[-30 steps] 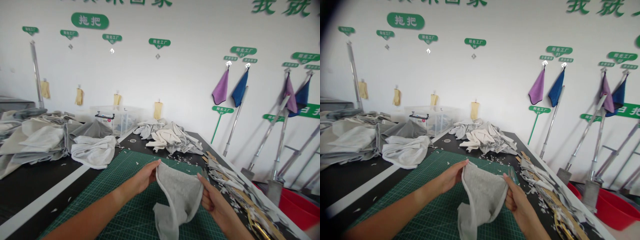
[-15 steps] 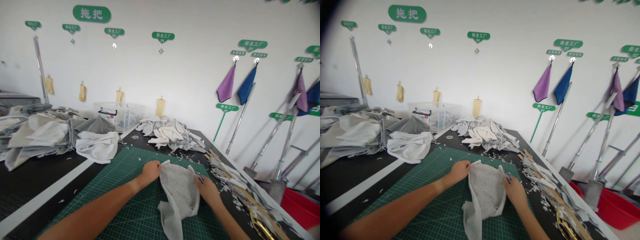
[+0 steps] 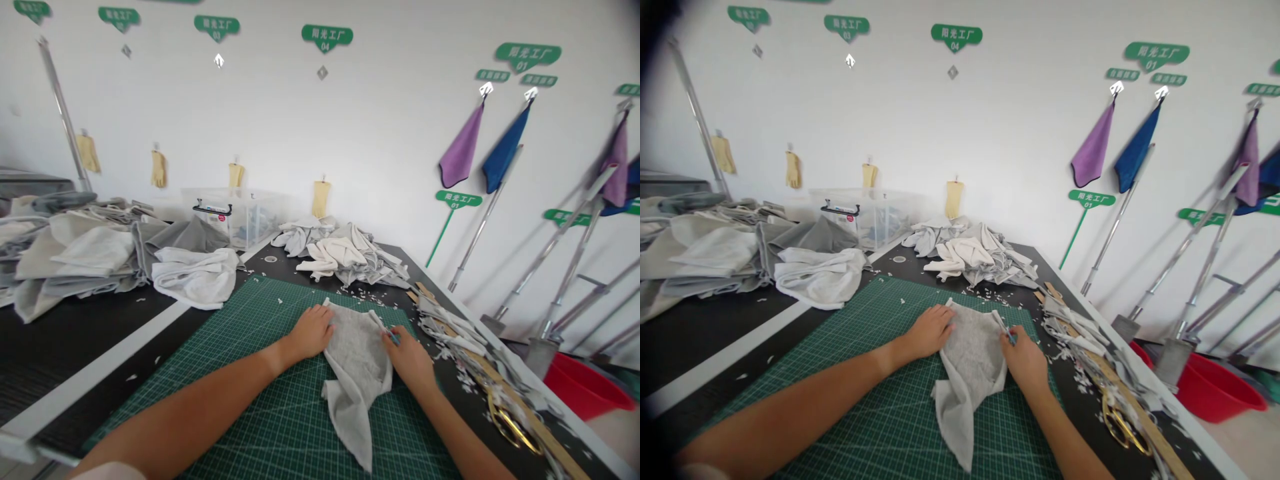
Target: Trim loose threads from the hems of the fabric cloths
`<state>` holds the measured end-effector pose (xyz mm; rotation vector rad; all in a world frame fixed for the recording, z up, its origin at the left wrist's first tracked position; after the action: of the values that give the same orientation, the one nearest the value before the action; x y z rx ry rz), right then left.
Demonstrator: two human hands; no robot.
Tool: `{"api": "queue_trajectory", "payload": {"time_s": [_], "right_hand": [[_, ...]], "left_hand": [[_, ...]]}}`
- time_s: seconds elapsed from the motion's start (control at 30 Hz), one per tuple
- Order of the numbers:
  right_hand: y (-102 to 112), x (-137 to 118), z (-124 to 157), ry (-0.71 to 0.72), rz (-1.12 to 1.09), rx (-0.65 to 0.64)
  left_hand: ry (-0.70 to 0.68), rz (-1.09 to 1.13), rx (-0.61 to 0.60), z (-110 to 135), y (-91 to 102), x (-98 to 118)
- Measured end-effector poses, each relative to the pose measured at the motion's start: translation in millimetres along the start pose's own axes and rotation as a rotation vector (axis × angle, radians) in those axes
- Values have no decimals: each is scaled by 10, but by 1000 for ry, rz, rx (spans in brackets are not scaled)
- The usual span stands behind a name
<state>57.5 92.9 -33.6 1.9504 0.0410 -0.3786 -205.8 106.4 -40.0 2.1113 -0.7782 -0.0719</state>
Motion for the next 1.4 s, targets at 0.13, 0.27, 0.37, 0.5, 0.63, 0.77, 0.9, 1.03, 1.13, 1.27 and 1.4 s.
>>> {"api": "queue_trajectory", "payload": {"time_s": [0.13, 0.27, 0.37, 0.5, 0.63, 0.77, 0.9, 1.03, 1.13, 1.27, 1.4], "right_hand": [[-51, -33, 23, 54, 48, -48], [-82, 15, -11, 58, 76, -28], [-93, 53, -25, 44, 89, -31], [-92, 50, -15, 36, 83, -35], [-94, 27, 1, 23, 95, -39], [-94, 9, 7, 33, 97, -22], [-89, 4, 19, 31, 92, -27], [-87, -6, 33, 45, 113, -10], [-102, -17, 38, 76, 128, 11], [-125, -16, 40, 87, 135, 17], [-134, -17, 33, 88, 145, 3]], "left_hand": [[45, -45, -9, 20, -94, -67], [134, -120, 6, 41, -162, -138], [208, -153, 39, 31, -156, -201], [342, -198, 96, -53, -69, -349], [472, -187, 138, -147, 2, -509], [493, -52, 131, -212, -55, -603], [606, 196, 113, -269, -224, -723], [725, 428, 98, -328, -408, -808], [741, 464, 67, -366, -478, -816], [711, 358, -39, -405, -494, -765], [693, 285, 29, -423, -443, -729]]}}
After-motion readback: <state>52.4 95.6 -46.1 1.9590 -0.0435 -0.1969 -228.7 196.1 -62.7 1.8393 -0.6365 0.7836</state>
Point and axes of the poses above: each hand's wrist, its own z-axis away from the middle knuckle, its own y-axis out of the back of the hand, x = y × z, the point moved 4 cm from there along -z, towards the middle knuckle, and after that the axes turned 13 degrees about x, right-handed, at the moved point
